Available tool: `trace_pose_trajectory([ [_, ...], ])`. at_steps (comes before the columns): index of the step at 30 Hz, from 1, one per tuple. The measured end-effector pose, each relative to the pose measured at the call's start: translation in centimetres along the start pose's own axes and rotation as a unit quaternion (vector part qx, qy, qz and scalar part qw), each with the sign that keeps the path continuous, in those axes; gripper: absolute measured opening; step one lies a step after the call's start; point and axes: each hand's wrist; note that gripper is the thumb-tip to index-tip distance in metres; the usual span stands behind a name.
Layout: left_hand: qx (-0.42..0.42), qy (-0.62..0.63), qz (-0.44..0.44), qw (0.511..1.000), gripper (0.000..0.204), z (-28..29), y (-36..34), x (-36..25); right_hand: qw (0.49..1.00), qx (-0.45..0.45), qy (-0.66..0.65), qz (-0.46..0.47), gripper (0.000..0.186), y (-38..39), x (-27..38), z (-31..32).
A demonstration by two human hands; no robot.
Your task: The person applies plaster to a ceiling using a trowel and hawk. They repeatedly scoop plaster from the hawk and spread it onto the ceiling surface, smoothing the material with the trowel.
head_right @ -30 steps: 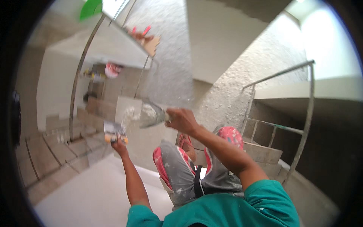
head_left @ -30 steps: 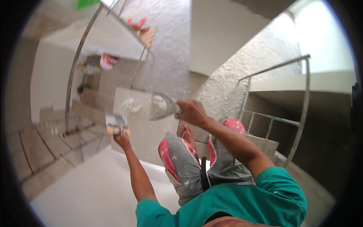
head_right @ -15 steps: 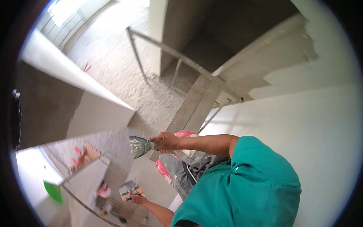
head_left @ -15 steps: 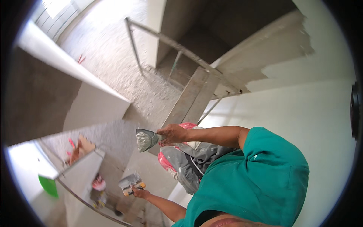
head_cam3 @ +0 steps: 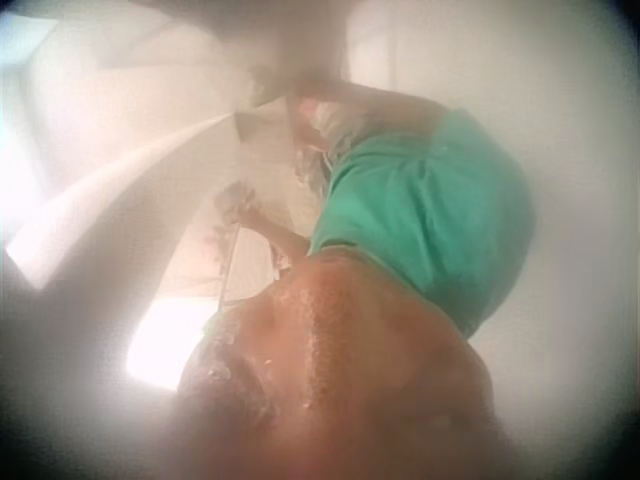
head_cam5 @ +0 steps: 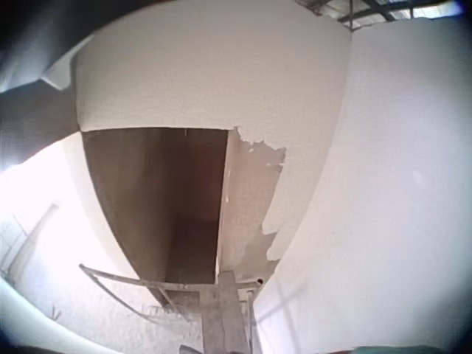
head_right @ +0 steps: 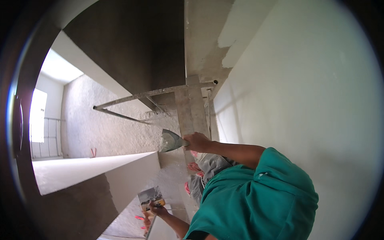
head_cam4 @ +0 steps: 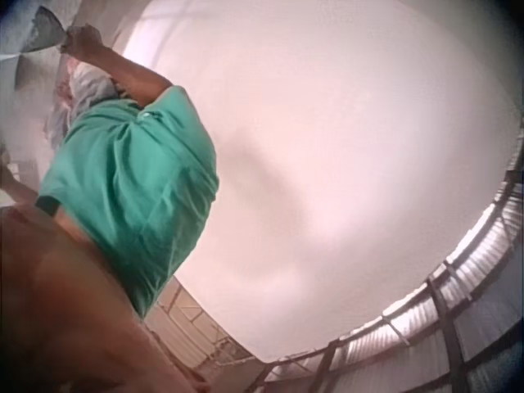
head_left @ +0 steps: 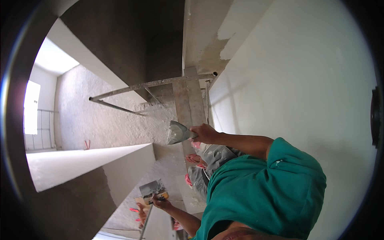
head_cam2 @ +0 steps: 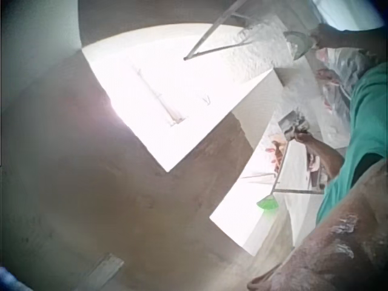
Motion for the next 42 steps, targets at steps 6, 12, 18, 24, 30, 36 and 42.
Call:
trace_pose_trajectory([
  [6,0.145,0.009,0.072,0.987,0.027,-17.5,2.6,-7.8,0.989,-0.102,-0.057,-0.086,0.038,5.6,0.9,5.4],
  [12,0.302,0.123,0.255,0.911,0.028,-33.2,8.2,-12.9,0.953,-0.17,-0.223,-0.113,0.027,8.4,0.1,10.7],
  [18,0.356,0.114,0.304,0.876,0.029,-43.9,11.8,-14.2,0.907,-0.206,-0.326,-0.166,0.022,5.3,-1.5,16.4],
  [24,0.469,-0.022,0.131,0.873,0.022,-50.4,16.0,-11.9,0.856,-0.384,-0.331,-0.097,0.015,2.8,-3.7,21.0],
  [30,0.435,0.106,0.381,0.809,0.026,-58.2,19.9,-16.3,0.827,-0.445,-0.341,-0.037,0.037,1.8,-3.5,23.5],
  [36,0.445,0.067,0.421,0.788,0.027,-61.6,21.2,-17.6,0.828,-0.512,-0.226,-0.031,0.045,2.1,-7.0,24.3],
  [42,0.483,0.056,0.432,0.76,0.026,-61.6,20.2,-17.8,0.841,-0.538,-0.019,-0.06,0.04,4.4,-6.9,26.0],
])
Point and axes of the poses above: each hand's wrist, its own y-axis away from the middle knuckle, its own z-axis out of the back of the hand, x = y × z, and after that the axes turned 3 degrees about y, right-handed
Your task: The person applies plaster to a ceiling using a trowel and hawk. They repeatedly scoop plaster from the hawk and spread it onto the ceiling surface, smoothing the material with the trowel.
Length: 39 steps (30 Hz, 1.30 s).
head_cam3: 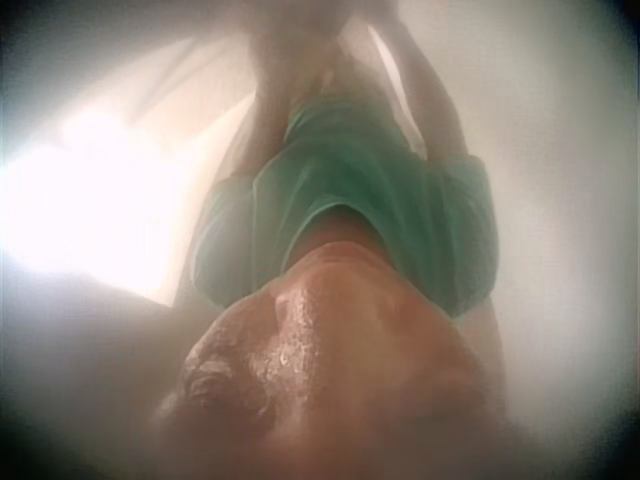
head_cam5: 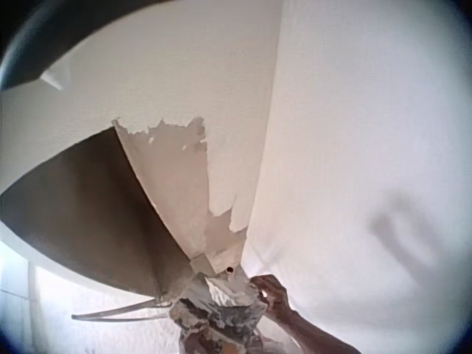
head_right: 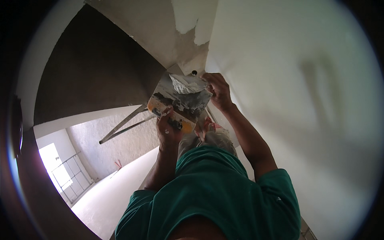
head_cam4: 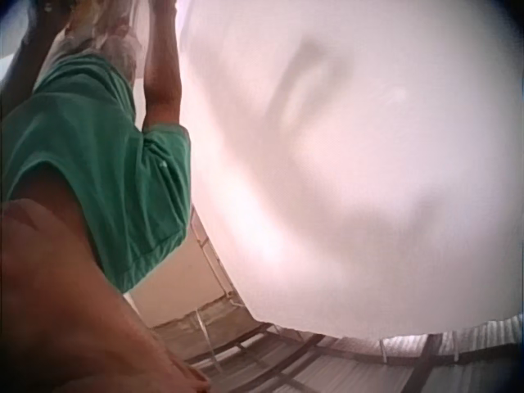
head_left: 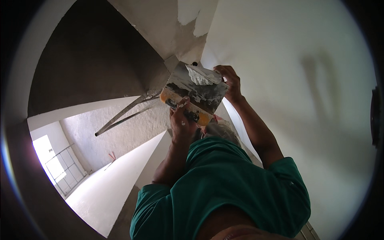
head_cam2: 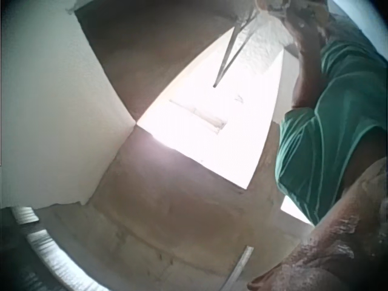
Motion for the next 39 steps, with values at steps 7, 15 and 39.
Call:
trace_pose_trajectory([
  [7,0.018,-0.027,-0.011,0.999,0.035,0.9,-0.3,0.2,0.974,0.025,0.22,0.056,0.035,3.2,-4.4,4.9],
  [15,-0.02,-0.095,-0.069,0.993,0.04,2.7,-2.0,0.7,0.898,0.089,0.294,-0.314,0.027,19.6,-6.2,13.5],
  [39,0.004,0.02,-0.174,0.985,0.036,5.0,-14.4,1.0,0.777,0.269,0.098,-0.561,0.04,32.4,-5.4,17.8],
])
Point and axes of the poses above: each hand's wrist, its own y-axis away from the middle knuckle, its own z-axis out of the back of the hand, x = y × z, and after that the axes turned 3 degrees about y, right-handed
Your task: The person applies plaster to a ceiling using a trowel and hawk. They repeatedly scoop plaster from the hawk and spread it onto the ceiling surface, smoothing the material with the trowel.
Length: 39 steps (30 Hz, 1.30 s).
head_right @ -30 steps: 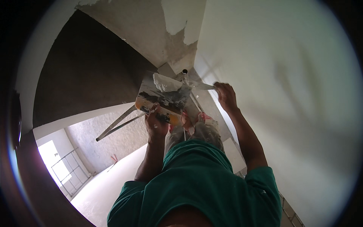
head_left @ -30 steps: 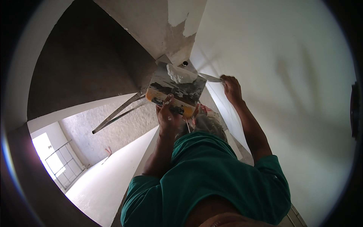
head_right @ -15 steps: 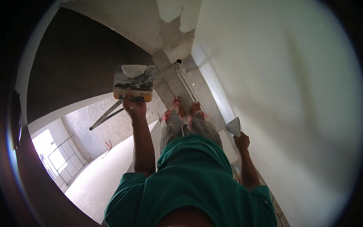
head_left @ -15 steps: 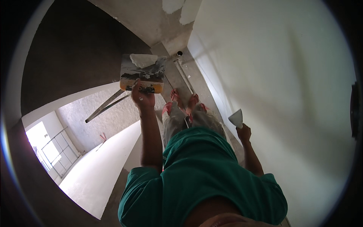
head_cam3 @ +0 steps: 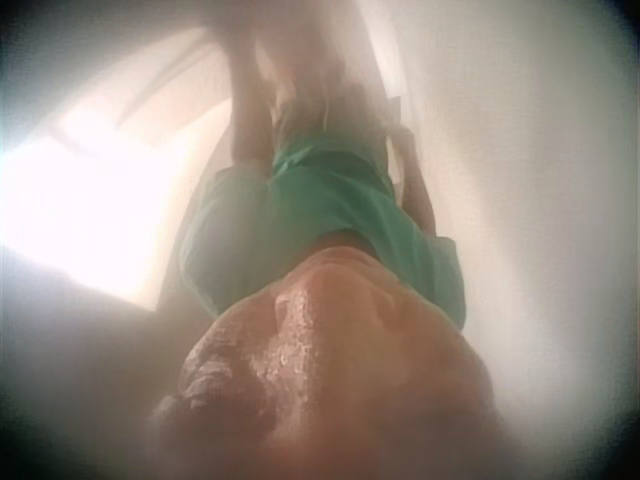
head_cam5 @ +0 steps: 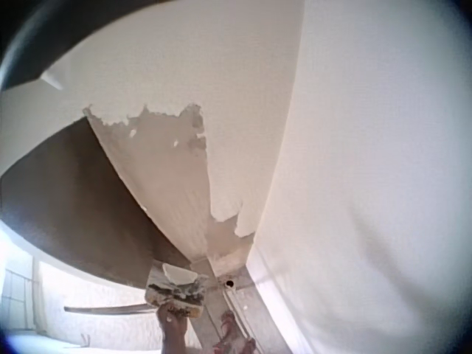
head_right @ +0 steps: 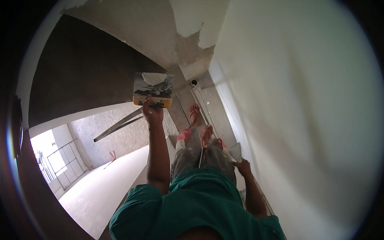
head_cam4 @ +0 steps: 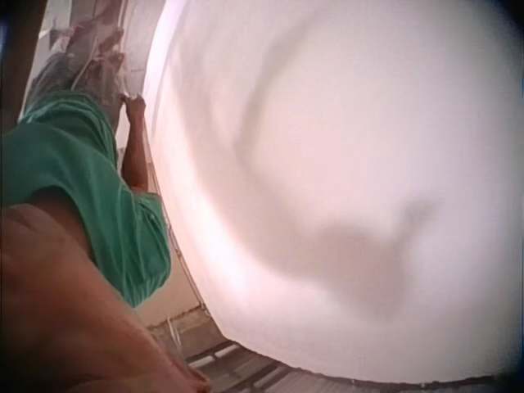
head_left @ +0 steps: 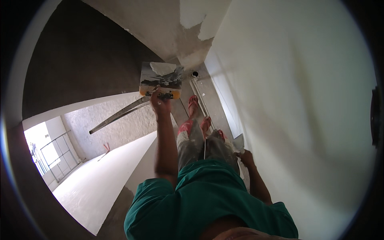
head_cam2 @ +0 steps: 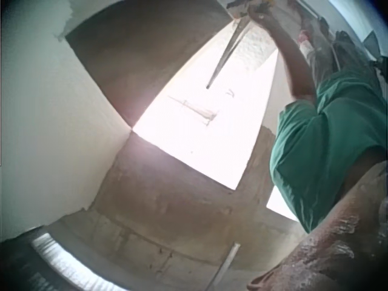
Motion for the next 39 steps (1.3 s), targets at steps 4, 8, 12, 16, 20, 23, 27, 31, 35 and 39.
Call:
trace_pose_trajectory([
  [4,0.028,-0.012,0.003,1.0,0.036,2.6,0.0,0.2,0.979,0.155,-0.049,-0.123,0.035,3.6,2.1,-2.0],
  [8,0.027,-0.033,0.051,0.998,0.035,4.5,-2.3,0.9,0.954,0.246,-0.131,-0.114,0.032,5.4,5.4,-2.9],
  [12,0.014,-0.032,0.081,0.996,0.031,6.9,-3.6,2.0,0.957,0.22,-0.15,-0.119,0.033,6.4,7.9,-6.0],
  [16,0.03,-0.021,0.116,0.993,0.035,13.5,-6.0,2.4,0.958,0.247,-0.081,-0.124,0.038,7.0,11.8,-9.2],
  [20,0.017,0.005,0.124,0.992,0.034,13.7,-7.0,4.2,0.961,0.214,-0.053,-0.168,0.045,6.8,11.1,-14.1],
  [23,0.023,-0.13,0.057,0.99,0.027,19.0,-8.2,6.7,0.965,0.214,-0.067,-0.136,0.048,7.8,9.3,-16.2],
  [27,0.024,-0.215,-0.014,0.976,0.024,21.9,-9.8,9.7,0.971,0.209,-0.024,-0.11,0.048,8.4,8.1,-17.5],
  [31,-0.029,0.079,0.053,0.995,0.028,20.1,-11.9,12.5,0.973,0.165,-0.056,-0.151,0.049,8.6,4.4,-20.4],
  [35,-0.049,0.095,0.013,0.994,0.03,21.0,-15.7,13.9,0.98,0.157,0.021,-0.117,0.048,8.3,4.0,-21.0],
  [39,-0.024,0.104,-0.006,0.994,0.034,18.6,-19.0,14.8,0.975,0.161,-0.015,-0.149,0.047,8.4,2.3,-21.0],
])
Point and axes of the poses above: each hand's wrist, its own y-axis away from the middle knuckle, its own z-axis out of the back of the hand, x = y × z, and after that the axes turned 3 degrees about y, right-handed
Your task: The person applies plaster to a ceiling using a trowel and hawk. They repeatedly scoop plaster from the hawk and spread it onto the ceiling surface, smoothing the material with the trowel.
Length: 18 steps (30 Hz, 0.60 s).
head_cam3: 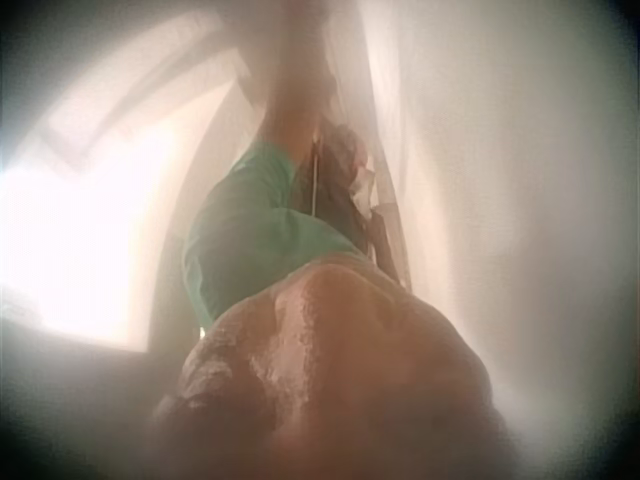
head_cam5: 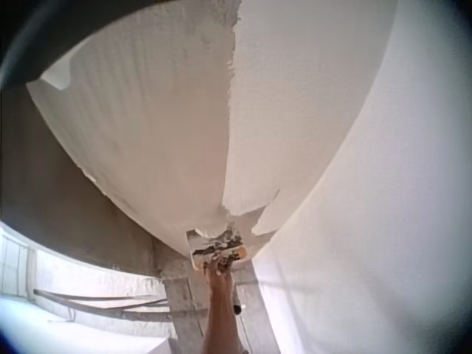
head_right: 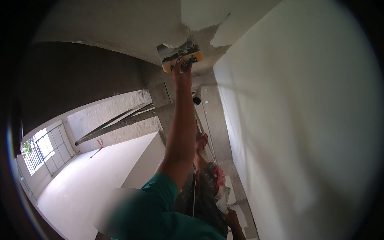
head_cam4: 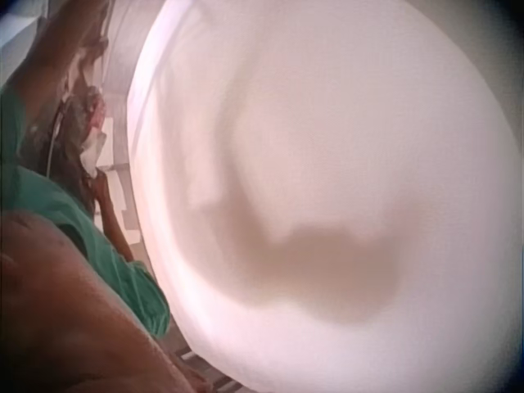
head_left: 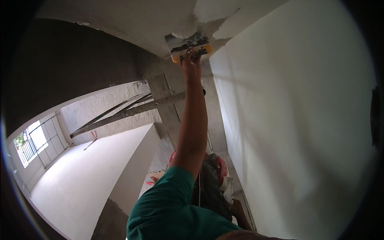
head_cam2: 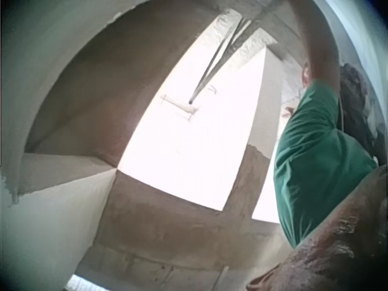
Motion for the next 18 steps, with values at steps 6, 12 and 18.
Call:
trace_pose_trajectory([
  [6,0.032,-0.007,-0.024,0.999,0.034,-0.8,-0.7,0.2,1.0,0.014,-0.026,-0.01,0.044,0.0,-0.5,0.1],
  [12,0.0,-0.013,-0.005,1.0,0.034,0.7,-2.2,0.7,1.0,0.02,-0.012,-0.006,0.047,0.4,0.1,0.6],
  [18,-0.027,-0.016,0.011,0.999,0.035,2.1,-3.4,1.4,1.0,0.019,-0.012,0.007,0.048,-0.3,-0.9,0.4],
])
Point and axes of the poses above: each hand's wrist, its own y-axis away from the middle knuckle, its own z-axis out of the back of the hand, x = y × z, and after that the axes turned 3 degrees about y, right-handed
